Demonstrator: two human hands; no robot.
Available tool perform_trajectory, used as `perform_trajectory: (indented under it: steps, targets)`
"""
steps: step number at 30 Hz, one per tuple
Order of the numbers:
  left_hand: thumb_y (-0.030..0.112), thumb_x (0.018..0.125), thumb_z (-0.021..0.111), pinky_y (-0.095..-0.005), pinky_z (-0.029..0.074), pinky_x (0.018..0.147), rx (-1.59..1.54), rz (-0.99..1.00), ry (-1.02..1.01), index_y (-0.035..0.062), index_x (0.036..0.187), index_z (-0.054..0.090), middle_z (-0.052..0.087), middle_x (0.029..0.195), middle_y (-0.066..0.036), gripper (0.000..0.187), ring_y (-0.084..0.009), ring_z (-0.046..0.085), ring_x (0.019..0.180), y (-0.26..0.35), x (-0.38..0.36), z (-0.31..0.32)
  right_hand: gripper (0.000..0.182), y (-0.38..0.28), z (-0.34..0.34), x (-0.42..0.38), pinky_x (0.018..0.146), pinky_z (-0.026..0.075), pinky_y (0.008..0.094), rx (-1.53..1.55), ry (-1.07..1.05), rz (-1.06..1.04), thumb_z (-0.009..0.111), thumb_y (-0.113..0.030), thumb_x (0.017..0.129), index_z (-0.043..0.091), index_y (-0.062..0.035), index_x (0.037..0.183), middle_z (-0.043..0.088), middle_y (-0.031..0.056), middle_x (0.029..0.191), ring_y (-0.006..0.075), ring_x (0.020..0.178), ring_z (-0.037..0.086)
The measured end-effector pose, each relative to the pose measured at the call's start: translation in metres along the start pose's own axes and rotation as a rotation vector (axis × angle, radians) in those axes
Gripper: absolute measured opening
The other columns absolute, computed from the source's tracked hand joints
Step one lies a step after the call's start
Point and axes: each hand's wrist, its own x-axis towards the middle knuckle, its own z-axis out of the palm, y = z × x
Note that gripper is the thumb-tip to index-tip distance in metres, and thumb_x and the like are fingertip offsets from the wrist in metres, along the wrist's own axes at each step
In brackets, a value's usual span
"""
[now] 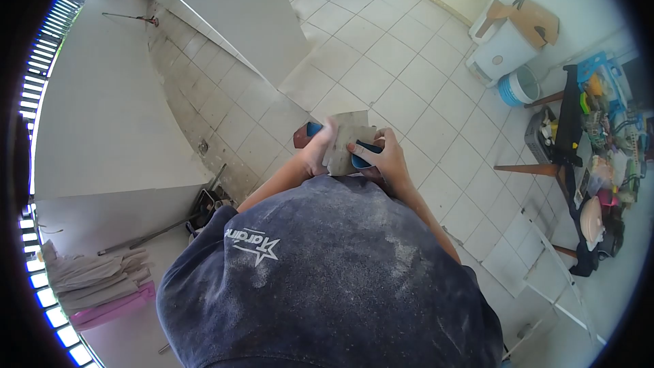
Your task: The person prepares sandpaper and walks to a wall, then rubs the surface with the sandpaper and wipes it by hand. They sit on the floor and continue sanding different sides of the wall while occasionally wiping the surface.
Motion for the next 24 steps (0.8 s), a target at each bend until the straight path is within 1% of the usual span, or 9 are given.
perform_trajectory:
  steps: [2,5,9,10,13,16,19,20,24]
  targets:
    - [0.071,0.095,0.033,-0.0496,0.043,0.107,0.335,-0.107,0.161,-0.0014,0.146,0.035,0.047,0.141,-0.024,0.089,-0.0355,0.049,0.13,0.011,-0.004,0.012,0.071,0.002,0.0,0.001,0.078,0.056,0.0348,-0.082,0.036,-0.033,0.084,-0.046,0.075,0.056,0.0053,0.114,0.066,0.0239,0.106,0.026,0.095,0.068]
    - [0.066,0.098,0.036,-0.0481,0.046,0.102,0.04,-0.003,0.166,0.0031,0.143,0.042,0.055,0.132,-0.019,0.078,-0.0325,0.055,0.122,0.016,0.002,-0.006,0.066,-0.005,-0.005,0.001,0.075,0.056,0.033,-0.078,0.064,-0.061,0.082,-0.047,0.076,0.061,0.0064,0.108,0.07,0.021,0.095,0.025,0.089,0.07]
    - [0.062,0.101,0.032,-0.0484,0.039,0.109,-0.122,0.13,0.229,0.004,0.143,0.041,0.052,0.139,-0.015,0.072,-0.0316,0.051,0.128,0.013,0.002,-0.017,0.055,-0.009,-0.023,0.004,0.072,0.055,0.0315,-0.13,0.157,-0.145,0.081,-0.047,0.076,0.069,0.0043,0.093,0.071,0.0149,0.079,0.0221,0.077,0.071]
    - [0.063,0.1,0.031,-0.0505,0.037,0.11,-0.119,0.16,0.204,0.006,0.146,0.039,0.05,0.142,-0.015,0.074,-0.0333,0.048,0.131,0.014,0.001,-0.014,0.055,-0.011,-0.03,0.002,0.071,0.054,0.0305,-0.237,0.166,-0.141,0.08,-0.048,0.076,0.069,0.0036,0.091,0.071,0.0151,0.082,0.019,0.076,0.069]
    - [0.062,0.1,0.033,-0.0556,0.035,0.11,-0.15,0.257,0.134,0.0069,0.146,0.038,0.046,0.145,-0.015,0.072,-0.0344,0.043,0.135,0.014,0.001,-0.028,0.051,-0.01,-0.042,-0.007,0.072,0.053,0.0303,-0.011,0.215,-0.159,0.082,-0.042,0.077,0.067,0.0027,0.095,0.071,0.0143,0.085,0.0178,0.078,0.068]
    - [0.045,0.104,0.039,-0.062,0.033,0.112,-0.293,0.404,0.024,0.0033,0.142,0.041,0.05,0.14,-0.015,0.056,-0.0348,0.049,0.13,0.02,0.001,-0.017,0.047,-0.002,-0.059,-0.01,0.074,0.053,0.0293,0.31,0.171,-0.083,0.083,-0.036,0.079,0.065,0.0012,0.102,0.071,0.0144,0.089,0.0181,0.082,0.068]
    - [0.021,0.1,0.049,-0.0664,0.036,0.109,-0.164,0.455,0.156,0.0011,0.14,0.042,0.052,0.137,-0.016,0.045,-0.0358,0.053,0.125,0.03,0.002,-0.011,0.047,-0.016,-0.082,-0.028,0.075,0.054,0.0289,0.398,0.247,-0.115,0.083,-0.037,0.079,0.065,0.0008,0.1,0.071,0.0144,0.089,0.0177,0.083,0.068]
    - [0.002,0.091,0.054,-0.0601,0.047,0.104,-0.135,0.432,0.278,-0.0001,0.139,0.042,0.054,0.133,-0.016,0.049,-0.0339,0.057,0.12,0.035,-0.001,-0.036,0.047,-0.007,-0.07,-0.024,0.075,0.054,0.0292,0.352,0.297,-0.105,0.083,-0.037,0.079,0.065,0.0012,0.101,0.071,0.0149,0.09,0.0179,0.084,0.069]
    - [-0.007,0.09,0.053,-0.0491,0.057,0.091,0.033,0.443,0.298,-0.0014,0.137,0.045,0.056,0.127,-0.016,0.049,-0.0305,0.06,0.113,0.046,-0.002,-0.03,0.052,0.03,-0.067,-0.016,0.076,0.054,0.0297,0.271,0.455,-0.066,0.081,-0.04,0.08,0.066,0.0026,0.105,0.071,0.0168,0.093,0.0176,0.085,0.069]
